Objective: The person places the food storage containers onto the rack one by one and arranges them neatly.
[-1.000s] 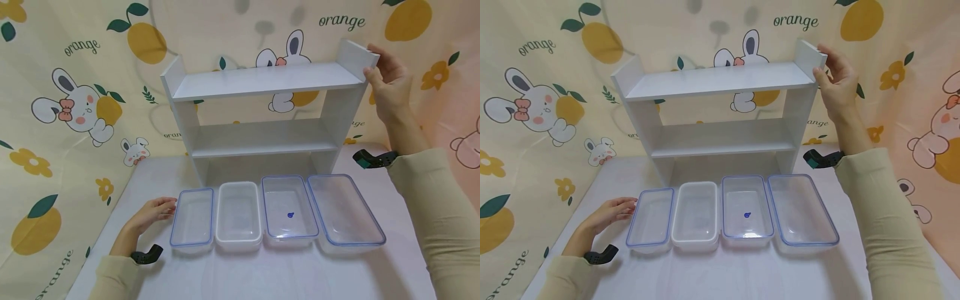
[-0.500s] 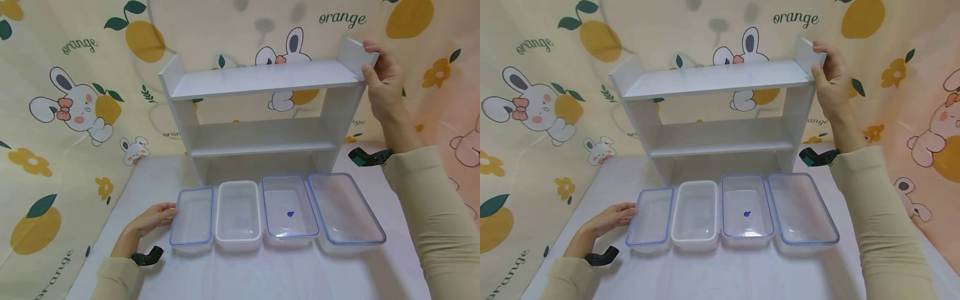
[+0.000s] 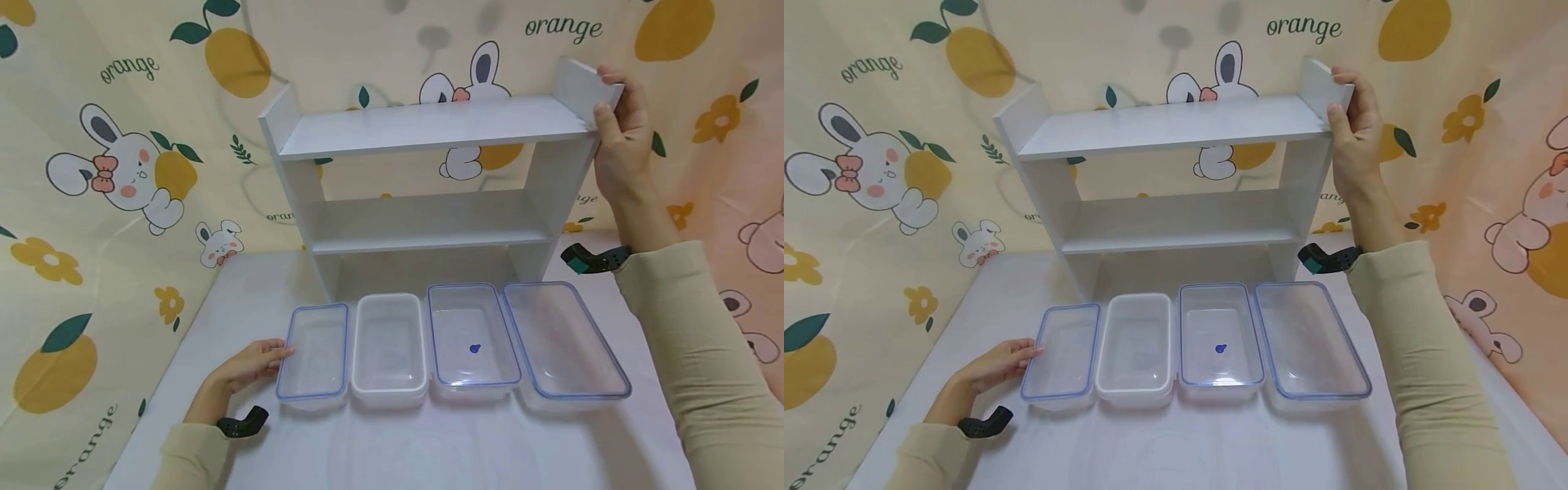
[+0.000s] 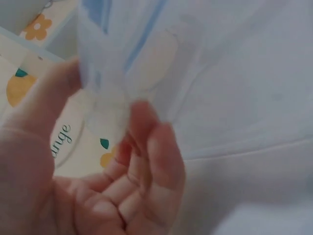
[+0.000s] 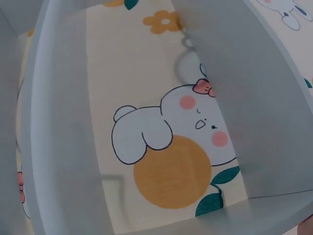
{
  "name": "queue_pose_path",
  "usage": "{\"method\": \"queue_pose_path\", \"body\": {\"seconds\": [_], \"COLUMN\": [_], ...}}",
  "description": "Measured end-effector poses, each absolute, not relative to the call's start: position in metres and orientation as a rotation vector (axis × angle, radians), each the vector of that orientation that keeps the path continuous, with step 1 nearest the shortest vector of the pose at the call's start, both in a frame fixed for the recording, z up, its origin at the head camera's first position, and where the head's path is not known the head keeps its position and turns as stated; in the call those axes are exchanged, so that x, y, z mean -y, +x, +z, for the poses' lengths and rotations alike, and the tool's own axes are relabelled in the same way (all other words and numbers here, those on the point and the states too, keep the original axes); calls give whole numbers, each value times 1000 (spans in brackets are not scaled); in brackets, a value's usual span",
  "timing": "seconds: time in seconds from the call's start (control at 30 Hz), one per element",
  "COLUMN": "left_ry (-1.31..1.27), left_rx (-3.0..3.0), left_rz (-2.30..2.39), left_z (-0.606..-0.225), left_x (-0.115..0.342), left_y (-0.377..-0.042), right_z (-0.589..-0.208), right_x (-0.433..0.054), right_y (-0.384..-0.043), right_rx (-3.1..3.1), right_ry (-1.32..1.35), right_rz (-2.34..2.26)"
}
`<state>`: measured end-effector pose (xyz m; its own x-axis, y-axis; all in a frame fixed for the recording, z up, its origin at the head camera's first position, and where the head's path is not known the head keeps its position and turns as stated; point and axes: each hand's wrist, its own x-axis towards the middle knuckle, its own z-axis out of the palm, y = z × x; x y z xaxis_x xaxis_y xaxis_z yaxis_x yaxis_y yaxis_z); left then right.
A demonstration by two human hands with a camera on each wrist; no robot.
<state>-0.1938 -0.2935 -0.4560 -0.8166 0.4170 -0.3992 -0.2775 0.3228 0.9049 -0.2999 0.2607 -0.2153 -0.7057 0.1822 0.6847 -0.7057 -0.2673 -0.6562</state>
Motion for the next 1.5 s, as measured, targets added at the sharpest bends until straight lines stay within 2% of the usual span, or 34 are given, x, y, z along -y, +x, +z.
{"method": "queue_pose_path", "body": {"seconds": [0.57, 0.8, 1.1, 1.5], "left_ry": [280, 264, 352, 342], "left_rx": [-1821, -1843, -1767, -1774], "left_rz": [1719, 1771, 1899, 2017], "left_z": [-464, -464, -459, -440], "left_x": [293, 296, 299, 292], "left_y": [-194, -192, -189, -191], "right_z": [-214, -215, -215, -215], "right_x": [-253, -253, -254, -252], "right_y": [-298, -299, -298, -299], "right_rx": [1373, 1363, 1391, 1375], "right_ry": [654, 645, 628, 657], "right_rz": [1987, 1991, 1968, 1960]}}
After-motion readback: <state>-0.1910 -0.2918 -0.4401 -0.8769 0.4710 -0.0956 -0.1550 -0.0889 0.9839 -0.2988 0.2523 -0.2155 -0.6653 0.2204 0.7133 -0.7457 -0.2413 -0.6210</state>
